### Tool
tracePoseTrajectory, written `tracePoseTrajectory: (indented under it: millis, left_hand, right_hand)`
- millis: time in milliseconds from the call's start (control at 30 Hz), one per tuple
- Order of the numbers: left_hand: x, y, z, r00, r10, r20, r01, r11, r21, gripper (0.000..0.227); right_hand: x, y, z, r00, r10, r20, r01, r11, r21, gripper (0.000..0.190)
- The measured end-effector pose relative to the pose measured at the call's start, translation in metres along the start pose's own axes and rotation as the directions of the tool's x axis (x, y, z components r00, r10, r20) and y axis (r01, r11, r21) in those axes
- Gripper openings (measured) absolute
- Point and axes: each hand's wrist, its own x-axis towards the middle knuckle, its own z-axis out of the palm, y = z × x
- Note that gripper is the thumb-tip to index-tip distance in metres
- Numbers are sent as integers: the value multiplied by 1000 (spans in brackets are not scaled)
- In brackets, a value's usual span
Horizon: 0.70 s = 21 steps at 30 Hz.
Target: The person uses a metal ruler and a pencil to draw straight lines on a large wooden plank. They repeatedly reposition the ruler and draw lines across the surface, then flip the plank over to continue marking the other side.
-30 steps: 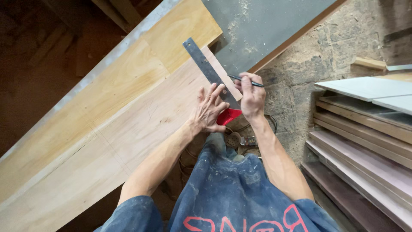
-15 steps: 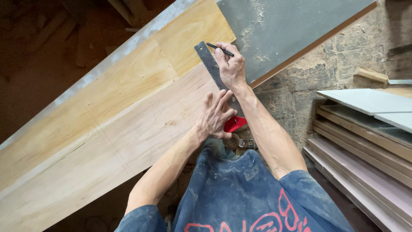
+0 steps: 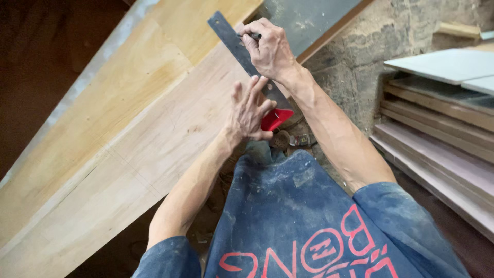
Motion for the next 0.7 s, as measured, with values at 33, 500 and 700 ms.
tracePoseTrajectory:
  millis: [33, 500, 700]
  left_hand:
    - [1, -1, 1, 1000, -2, 3, 2, 1000, 16, 96]
    - [0, 9, -5, 1000, -27, 7, 27, 1000, 7, 85]
    - [-22, 56, -8, 898, -7, -440, -80, 981, -179, 69]
  right_hand:
    - [-14, -2, -11, 1000, -17, 26, 18, 1000, -16, 11]
    - [-198, -41, -52, 676, 737, 30, -730, 663, 169, 26]
    - [-181, -101, -28, 712, 591, -379, -452, 799, 398, 38]
